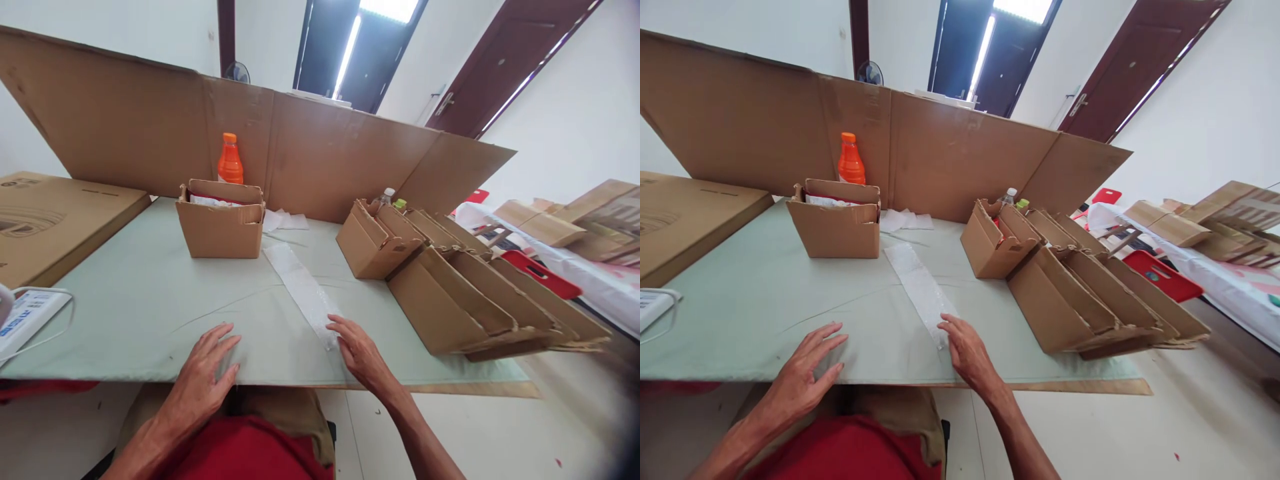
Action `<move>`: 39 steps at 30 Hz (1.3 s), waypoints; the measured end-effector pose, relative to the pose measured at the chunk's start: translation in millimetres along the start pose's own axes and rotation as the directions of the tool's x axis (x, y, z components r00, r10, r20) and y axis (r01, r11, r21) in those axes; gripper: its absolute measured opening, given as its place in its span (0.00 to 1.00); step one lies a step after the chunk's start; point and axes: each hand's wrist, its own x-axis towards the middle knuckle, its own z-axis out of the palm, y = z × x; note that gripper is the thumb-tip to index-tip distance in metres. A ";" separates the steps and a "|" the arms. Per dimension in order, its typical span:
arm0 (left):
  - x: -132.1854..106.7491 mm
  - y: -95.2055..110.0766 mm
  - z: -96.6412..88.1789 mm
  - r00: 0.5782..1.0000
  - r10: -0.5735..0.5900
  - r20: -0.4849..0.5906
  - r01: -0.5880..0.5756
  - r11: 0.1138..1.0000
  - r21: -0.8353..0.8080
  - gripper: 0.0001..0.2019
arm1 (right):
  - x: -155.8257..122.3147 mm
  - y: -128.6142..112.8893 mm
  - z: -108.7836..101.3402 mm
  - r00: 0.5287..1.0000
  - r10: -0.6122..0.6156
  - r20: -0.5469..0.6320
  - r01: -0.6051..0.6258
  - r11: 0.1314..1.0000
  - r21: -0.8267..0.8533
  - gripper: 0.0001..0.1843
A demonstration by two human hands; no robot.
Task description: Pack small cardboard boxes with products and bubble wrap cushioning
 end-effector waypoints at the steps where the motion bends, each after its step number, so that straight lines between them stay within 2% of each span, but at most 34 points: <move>1: -0.3 3.2 1.1 1.000 0.013 0.008 -0.013 1.000 0.000 0.18 | -3.2 5.5 -3.3 1.000 0.015 -0.001 -0.015 0.997 -0.078 0.29; 3: -1.3 7.3 4.7 0.999 0.036 0.020 -0.036 0.999 0.003 0.18 | -7.7 19.1 -7.9 0.999 0.036 0.035 -0.027 0.971 -0.237 0.37; 5: -2.9 10.8 9.5 0.998 0.051 0.030 -0.051 0.999 0.006 0.18 | -7.7 32.7 -7.6 0.995 0.022 0.094 0.011 0.942 -0.335 0.39; 7: -4.5 15.4 13.4 0.997 0.060 0.038 -0.061 0.998 0.008 0.18 | -2.2 42.7 -2.4 0.992 -0.027 0.125 0.070 0.932 -0.355 0.34; 10: -6.4 24.2 14.6 0.997 0.063 0.041 -0.064 0.998 0.007 0.18 | 12.1 43.9 8.3 0.992 -0.100 0.072 0.117 0.945 -0.306 0.19; 12: -7.2 30.3 12.4 0.997 0.060 0.039 -0.060 0.998 0.002 0.18 | 19.6 31.9 11.4 0.989 -0.145 0.013 0.144 0.965 -0.220 0.14; 14: -7.1 36.8 9.1 0.997 0.057 0.042 -0.057 0.998 -0.011 0.20 | 21.2 10.1 8.6 0.982 -0.185 -0.025 0.183 0.980 -0.080 0.13; 17: -4.0 47.8 4.8 0.996 0.073 0.049 -0.071 0.997 -0.039 0.30 | 14.1 -30.6 -4.5 0.977 -0.214 0.006 0.209 0.962 0.174 0.11; 19: 0.1 55.3 3.7 0.992 0.113 0.060 -0.109 0.992 -0.070 0.38 | 8.9 -53.2 -14.5 0.974 -0.207 0.090 0.166 0.927 0.337 0.12; 22: 7.3 64.0 6.1 0.982 0.160 0.102 -0.140 0.975 -0.174 0.42 | 8.8 -70.0 -22.9 0.949 -0.157 0.274 -0.013 0.848 0.529 0.15; 25: 15.6 67.7 11.5 0.980 0.166 0.113 -0.131 0.955 -0.267 0.41 | 18.6 -69.6 -21.4 0.908 -0.120 0.402 -0.190 0.737 0.649 0.18; 28: 26.6 65.9 16.9 0.971 0.213 0.105 -0.172 0.935 -0.310 0.43 | 31.0 -62.0 -15.9 0.892 -0.136 0.431 -0.272 0.600 0.753 0.20; 30: 34.4 62.2 20.5 0.964 0.229 0.138 -0.168 0.921 -0.353 0.45 | 36.8 -56.1 -12.1 0.878 -0.145 0.457 -0.325 0.520 0.790 0.20; 32: 41.0 58.0 24.7 0.961 0.193 0.200 -0.104 0.917 -0.385 0.42 | 39.7 -50.8 -8.2 0.854 -0.153 0.497 -0.389 0.447 0.806 0.20; 35: 46.5 54.5 31.4 0.952 0.056 0.301 0.075 0.911 -0.405 0.28 | 38.9 -45.1 -3.0 0.832 -0.127 0.540 -0.471 0.352 0.808 0.19; 37: 48.3 55.1 34.5 0.935 -0.023 0.353 0.180 0.890 -0.419 0.21 | 36.7 -41.9 -1.7 0.832 -0.076 0.550 -0.499 0.334 0.800 0.19; 39: 50.2 57.3 36.1 0.923 -0.075 0.378 0.244 0.873 -0.423 0.19 | 34.7 -36.1 -2.0 0.850 0.016 0.527 -0.495 0.365 0.788 0.18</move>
